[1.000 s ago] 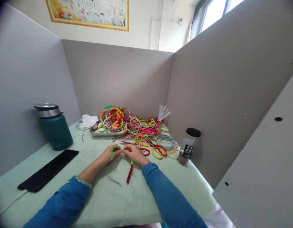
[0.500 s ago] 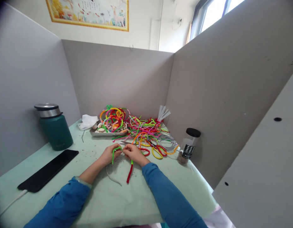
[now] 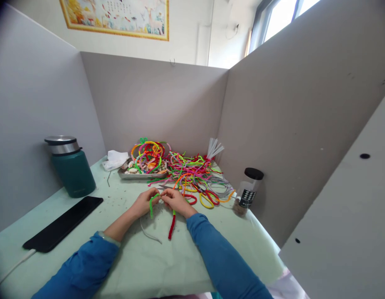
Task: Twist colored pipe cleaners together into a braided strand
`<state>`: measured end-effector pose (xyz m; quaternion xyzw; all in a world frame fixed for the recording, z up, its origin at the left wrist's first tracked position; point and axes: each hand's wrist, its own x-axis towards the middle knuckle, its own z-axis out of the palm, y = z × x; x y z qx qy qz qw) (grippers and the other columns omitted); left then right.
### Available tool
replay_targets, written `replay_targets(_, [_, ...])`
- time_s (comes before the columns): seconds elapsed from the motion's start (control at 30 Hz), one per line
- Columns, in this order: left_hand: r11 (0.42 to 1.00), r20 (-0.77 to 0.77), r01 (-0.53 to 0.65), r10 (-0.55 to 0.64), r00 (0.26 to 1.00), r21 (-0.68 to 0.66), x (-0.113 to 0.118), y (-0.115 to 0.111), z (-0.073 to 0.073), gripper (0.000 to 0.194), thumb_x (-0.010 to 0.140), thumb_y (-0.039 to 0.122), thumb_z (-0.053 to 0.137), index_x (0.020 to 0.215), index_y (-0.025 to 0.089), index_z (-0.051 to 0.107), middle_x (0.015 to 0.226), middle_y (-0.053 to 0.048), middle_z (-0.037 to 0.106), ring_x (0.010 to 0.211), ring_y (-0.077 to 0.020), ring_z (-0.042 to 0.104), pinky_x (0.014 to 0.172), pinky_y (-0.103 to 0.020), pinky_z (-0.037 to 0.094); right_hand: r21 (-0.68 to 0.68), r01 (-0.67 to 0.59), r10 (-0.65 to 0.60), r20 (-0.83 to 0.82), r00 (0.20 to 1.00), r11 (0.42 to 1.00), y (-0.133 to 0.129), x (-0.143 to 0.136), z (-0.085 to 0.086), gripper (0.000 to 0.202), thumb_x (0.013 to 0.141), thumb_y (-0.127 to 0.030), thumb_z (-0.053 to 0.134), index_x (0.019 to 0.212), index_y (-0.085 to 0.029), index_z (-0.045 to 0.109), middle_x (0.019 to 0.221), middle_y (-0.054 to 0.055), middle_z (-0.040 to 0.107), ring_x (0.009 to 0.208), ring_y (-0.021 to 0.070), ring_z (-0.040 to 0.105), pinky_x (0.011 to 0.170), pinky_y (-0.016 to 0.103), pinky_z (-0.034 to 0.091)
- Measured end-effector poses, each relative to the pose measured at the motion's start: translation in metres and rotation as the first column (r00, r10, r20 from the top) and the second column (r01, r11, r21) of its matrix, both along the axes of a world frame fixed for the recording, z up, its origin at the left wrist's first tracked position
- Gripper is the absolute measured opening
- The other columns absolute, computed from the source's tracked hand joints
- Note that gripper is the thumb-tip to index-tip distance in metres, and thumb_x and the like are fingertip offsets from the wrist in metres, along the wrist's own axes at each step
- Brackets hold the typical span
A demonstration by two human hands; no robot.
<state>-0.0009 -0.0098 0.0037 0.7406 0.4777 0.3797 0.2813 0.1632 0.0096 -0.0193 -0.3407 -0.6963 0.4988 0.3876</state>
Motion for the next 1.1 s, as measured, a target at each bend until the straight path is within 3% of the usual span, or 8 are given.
replay_targets(0.23, [0.999,-0.043,-0.037,0.037,0.998,0.006,0.0009,0.0007,-0.0009,0.020,0.073,0.036,0.048,0.067,0.018,0.045,0.055,0.005,0.047,0.054,-0.0094,0.040,0.052,-0.020,0.028,0.001,-0.006,0.006,0.011,1.000,1.000,-0.0017,0.0000,0.0025,0.014,0.078,-0.031,0.053,0.084,-0.018,0.054,0.054,-0.005,0.046,0.041,0.0059,0.038,0.038,0.017,0.027])
replay_targets(0.5, [0.999,-0.118,-0.030,0.033,0.992,0.030,0.0004,0.0004,-0.0010,0.014,0.074,0.031,0.047,0.071,0.017,0.046,0.060,0.003,0.050,0.056,-0.0093,0.042,0.052,-0.019,0.030,0.000,0.000,0.000,0.015,1.000,1.000,-0.0007,-0.0013,0.0003,0.013,0.078,-0.028,0.052,0.083,-0.017,0.054,0.052,-0.006,0.045,0.040,0.0055,0.037,0.036,0.016,0.026])
replay_targets(0.9, [0.974,-0.204,0.001,0.046,0.978,0.228,-0.0020,0.0038,-0.0054,0.006,0.072,0.021,0.050,0.073,0.017,0.053,0.071,0.002,0.055,0.054,-0.0070,0.042,0.053,-0.019,0.032,0.002,0.013,-0.013,0.007,1.000,1.000,-0.0011,-0.0002,0.0016,0.014,0.078,-0.026,0.051,0.089,-0.018,0.055,0.052,-0.006,0.045,0.040,0.0054,0.037,0.037,0.016,0.026])
replay_targets(1.1, [0.968,-0.186,-0.008,0.056,0.981,0.249,-0.0024,0.0029,-0.0031,0.006,0.070,0.017,0.049,0.072,0.016,0.055,0.071,0.001,0.054,0.056,-0.0073,0.042,0.054,-0.019,0.033,0.006,-0.001,0.002,-0.004,1.000,1.000,-0.0008,-0.0001,0.0010,0.013,0.078,-0.027,0.050,0.086,-0.017,0.054,0.052,-0.006,0.044,0.040,0.0051,0.036,0.036,0.016,0.025])
